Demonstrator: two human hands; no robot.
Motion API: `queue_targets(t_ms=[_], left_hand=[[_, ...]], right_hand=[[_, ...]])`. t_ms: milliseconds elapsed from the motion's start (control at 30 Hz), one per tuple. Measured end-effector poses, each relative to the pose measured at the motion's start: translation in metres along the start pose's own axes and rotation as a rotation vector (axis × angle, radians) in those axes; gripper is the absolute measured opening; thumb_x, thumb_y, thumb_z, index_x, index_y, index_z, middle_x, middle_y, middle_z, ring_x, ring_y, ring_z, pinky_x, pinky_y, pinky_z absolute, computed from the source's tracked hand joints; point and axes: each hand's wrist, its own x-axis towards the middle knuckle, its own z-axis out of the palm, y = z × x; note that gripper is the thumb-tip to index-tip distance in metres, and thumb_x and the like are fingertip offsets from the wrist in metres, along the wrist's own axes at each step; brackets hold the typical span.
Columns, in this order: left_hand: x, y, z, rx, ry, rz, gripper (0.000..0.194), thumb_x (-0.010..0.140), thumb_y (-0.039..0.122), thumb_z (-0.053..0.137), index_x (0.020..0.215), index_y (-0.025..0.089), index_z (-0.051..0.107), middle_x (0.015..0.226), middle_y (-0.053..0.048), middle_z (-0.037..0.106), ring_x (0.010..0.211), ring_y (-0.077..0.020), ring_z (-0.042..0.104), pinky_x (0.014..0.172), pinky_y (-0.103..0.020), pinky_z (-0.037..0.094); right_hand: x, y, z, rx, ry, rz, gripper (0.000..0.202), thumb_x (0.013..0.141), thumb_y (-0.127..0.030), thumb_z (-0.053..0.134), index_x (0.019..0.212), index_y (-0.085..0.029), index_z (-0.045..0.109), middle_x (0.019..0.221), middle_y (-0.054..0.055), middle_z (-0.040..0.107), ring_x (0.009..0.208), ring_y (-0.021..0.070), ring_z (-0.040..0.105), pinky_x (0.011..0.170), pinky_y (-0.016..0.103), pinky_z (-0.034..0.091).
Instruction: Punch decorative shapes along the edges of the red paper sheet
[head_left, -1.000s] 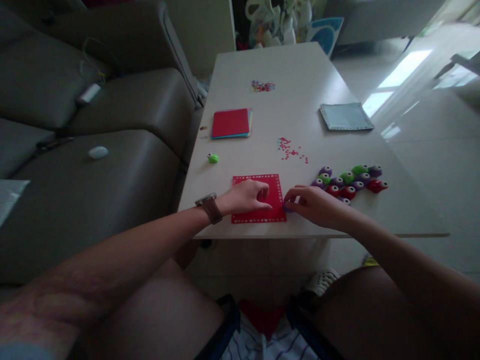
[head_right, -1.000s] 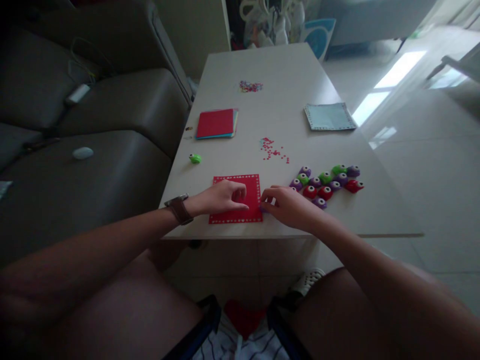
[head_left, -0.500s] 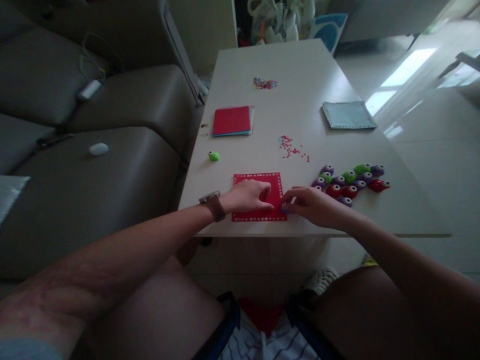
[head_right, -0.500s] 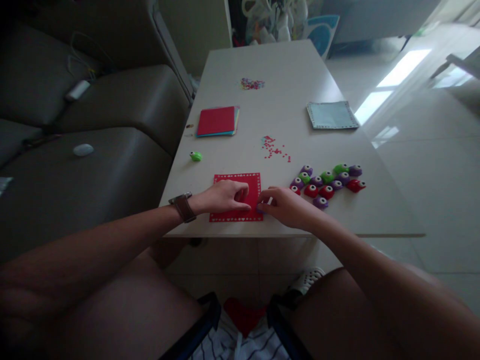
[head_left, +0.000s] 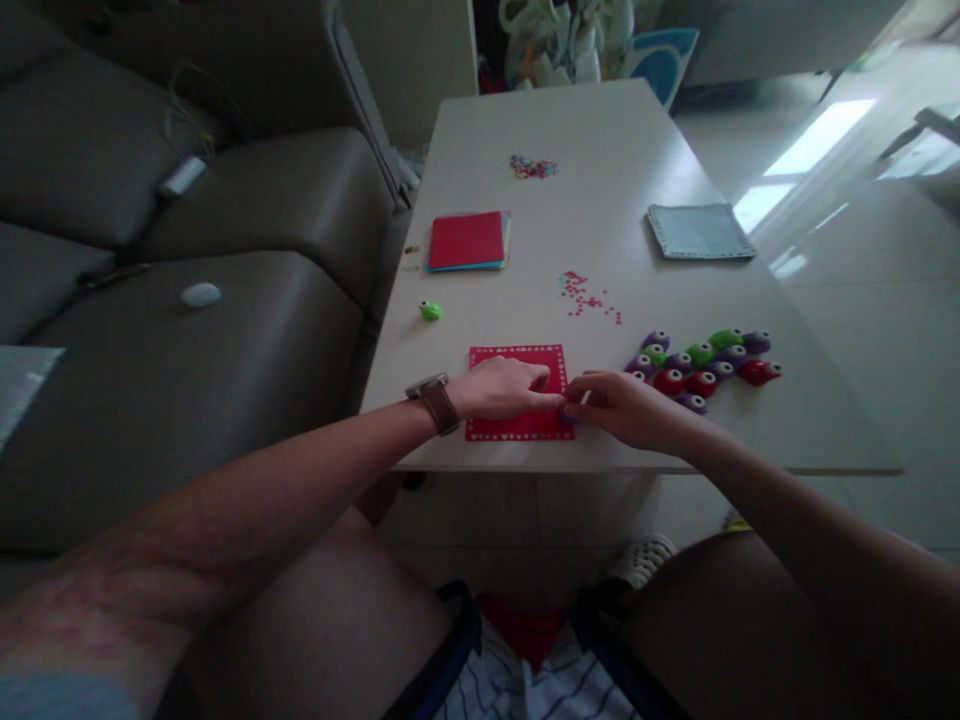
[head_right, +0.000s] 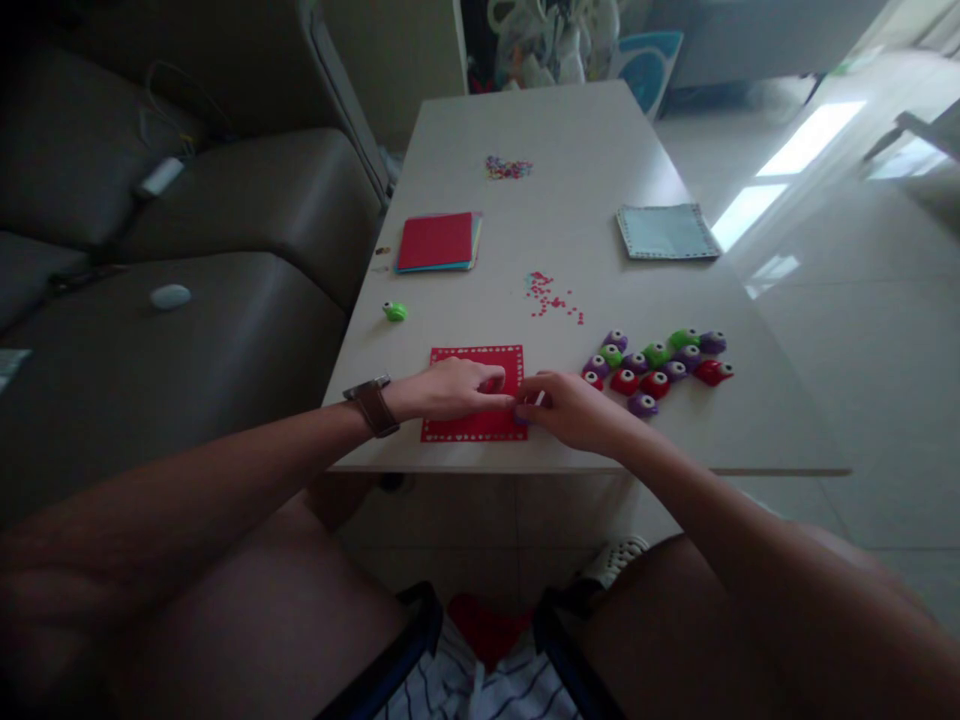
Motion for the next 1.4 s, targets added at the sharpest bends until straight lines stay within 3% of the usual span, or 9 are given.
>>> queue_targets(t_ms=[267,467,800,900,1033,1200,1300,1400], left_hand=[[0.007,0.005,0.006,0.102,0.024,-0.083,0.065,0.084,0.084,0.046,0.094,0.022,0.062,0.085,-0.008,0.069,0.075,-0.0242,0.061,0.064,-0.032,0.033],[0.008,0.012,0.001,0.143,-0.028,-0.159,0.056,0.087,0.077,0.047,0.093,0.022,0.061,0.088,-0.009,0.070,0.074,-0.0240,0.060,0.062,-0.033,0.033],[0.010,0.015,-0.002,0.136,-0.040,-0.187,0.045,0.086,0.067,0.055,0.092,0.022,0.059,0.092,-0.009,0.071,0.075,-0.0226,0.060,0.060,-0.032,0.033],[0.012,0.010,-0.003,0.077,-0.069,-0.153,0.051,0.084,0.072,0.056,0.089,0.022,0.060,0.087,-0.006,0.070,0.071,-0.0196,0.059,0.060,-0.030,0.034],[0.012,0.001,-0.005,0.047,-0.120,-0.097,0.053,0.084,0.073,0.055,0.090,0.021,0.060,0.089,-0.004,0.070,0.073,-0.0183,0.058,0.060,-0.028,0.036],[0.010,-0.006,-0.004,0.014,-0.124,-0.060,0.038,0.083,0.058,0.066,0.091,0.022,0.057,0.089,-0.002,0.069,0.073,-0.0170,0.056,0.060,-0.027,0.034],[0.007,-0.004,-0.002,0.049,-0.086,-0.042,0.037,0.081,0.055,0.070,0.088,0.022,0.055,0.085,-0.001,0.067,0.071,-0.0169,0.055,0.059,-0.028,0.032],[0.005,-0.002,-0.001,0.094,-0.051,-0.035,0.039,0.078,0.055,0.073,0.088,0.023,0.054,0.083,-0.002,0.066,0.069,-0.0177,0.054,0.059,-0.029,0.030]], right_hand=[[0.008,-0.001,0.003,-0.004,0.010,0.085,0.011,0.084,-0.028,0.065,0.077,-0.021,0.069,0.071,0.003,0.071,0.065,0.0160,0.062,0.059,0.027,0.043],[0.019,0.006,0.006,-0.010,-0.011,0.084,0.026,0.080,-0.041,0.068,0.066,-0.020,0.062,0.064,0.001,0.063,0.059,0.0135,0.051,0.054,0.028,0.035],[0.031,0.006,0.002,-0.018,-0.089,0.110,0.025,0.074,-0.032,0.069,0.057,-0.018,0.057,0.054,-0.005,0.050,0.055,0.0092,0.037,0.054,0.026,0.031],[0.025,0.005,-0.002,0.011,-0.092,0.075,0.024,0.077,-0.034,0.068,0.062,-0.017,0.063,0.058,-0.003,0.058,0.056,0.0099,0.044,0.055,0.026,0.034],[0.009,0.008,-0.011,0.026,-0.078,0.069,0.016,0.082,-0.029,0.066,0.082,-0.016,0.075,0.075,0.004,0.073,0.065,0.0140,0.059,0.059,0.026,0.042],[-0.003,0.011,-0.018,-0.099,0.063,0.107,0.016,0.085,-0.027,0.066,0.092,-0.018,0.076,0.080,0.006,0.074,0.068,0.0163,0.063,0.062,0.027,0.045],[-0.004,0.011,-0.014,-0.204,0.098,0.026,0.022,0.077,-0.025,0.074,0.098,-0.019,0.075,0.090,0.007,0.073,0.075,0.0181,0.064,0.067,0.028,0.046],[-0.005,0.009,-0.013,-0.325,0.114,-0.058,0.017,0.076,-0.018,0.069,0.092,-0.020,0.075,0.092,0.007,0.072,0.083,0.0210,0.063,0.075,0.031,0.046]])
